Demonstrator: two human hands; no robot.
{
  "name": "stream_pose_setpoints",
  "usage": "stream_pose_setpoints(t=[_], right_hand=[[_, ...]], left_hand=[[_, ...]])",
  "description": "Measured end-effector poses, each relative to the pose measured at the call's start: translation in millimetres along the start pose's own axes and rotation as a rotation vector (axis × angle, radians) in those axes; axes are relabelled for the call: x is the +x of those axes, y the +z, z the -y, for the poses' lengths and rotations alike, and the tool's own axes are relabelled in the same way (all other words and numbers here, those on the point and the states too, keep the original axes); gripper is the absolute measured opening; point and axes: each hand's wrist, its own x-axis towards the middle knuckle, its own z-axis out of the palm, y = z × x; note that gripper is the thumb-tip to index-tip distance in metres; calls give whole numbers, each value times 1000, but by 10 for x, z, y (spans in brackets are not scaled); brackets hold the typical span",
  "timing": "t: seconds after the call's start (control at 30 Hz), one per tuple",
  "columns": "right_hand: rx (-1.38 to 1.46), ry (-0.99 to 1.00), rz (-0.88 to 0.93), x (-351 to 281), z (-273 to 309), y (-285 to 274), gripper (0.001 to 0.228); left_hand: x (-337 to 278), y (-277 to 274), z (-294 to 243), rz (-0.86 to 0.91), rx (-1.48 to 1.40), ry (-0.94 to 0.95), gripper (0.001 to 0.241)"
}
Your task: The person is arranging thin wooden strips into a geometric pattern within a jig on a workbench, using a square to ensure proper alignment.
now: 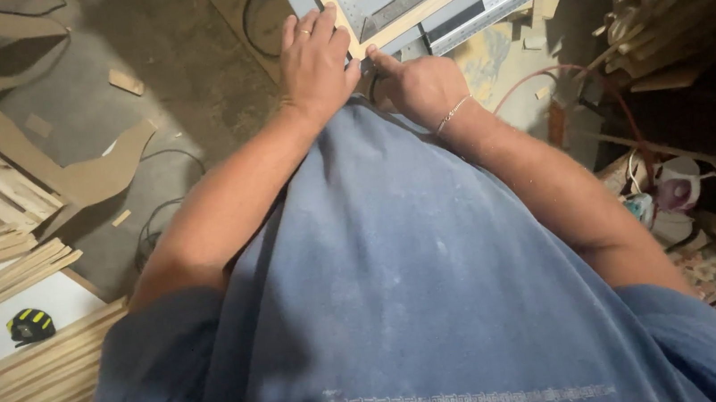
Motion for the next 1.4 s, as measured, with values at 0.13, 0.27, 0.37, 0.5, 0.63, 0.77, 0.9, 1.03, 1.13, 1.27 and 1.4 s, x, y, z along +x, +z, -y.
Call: stream_pose_setpoints(t=[0.13, 0.27, 0.37, 0.5, 0.63, 0.77, 0.9, 1.03, 1.13, 1.27, 1.4], right_hand=[[-73, 41, 141, 34, -27, -49, 57], [-98, 53, 263, 60, 14, -224, 56], [-68, 93, 327, 39, 62, -350, 58], [-47, 57, 301, 9, 6, -274, 58], [50, 119, 180, -29, 87, -396, 67], [90, 118, 315, -78, 69, -419, 71], [70, -70, 51, -119, -110, -46, 65], [176, -91, -17, -250, -110, 109, 67], [161, -229, -216, -323, -120, 399, 69], [136, -285, -339, -371, -28, 556, 63], [85, -240, -330, -350, 39, 612, 66]], left_hand=[[-31, 82, 67, -38, -26, 31, 33], [38, 66, 176, -121, 1, 130, 24], [137, -47, 187, -158, 22, 238, 26], [237, 95, 262, -119, 56, 349, 30], [290, 185, 267, 0, 89, 339, 36], [281, 284, 297, -24, 135, 392, 38], [283, 198, 230, -2, 231, 384, 35], [279, 227, 208, 90, 321, 350, 36], [273, 187, 185, 91, 264, 327, 35], [302, 148, 187, 119, 242, 364, 35], [328, 82, 155, 98, 229, 377, 33]])
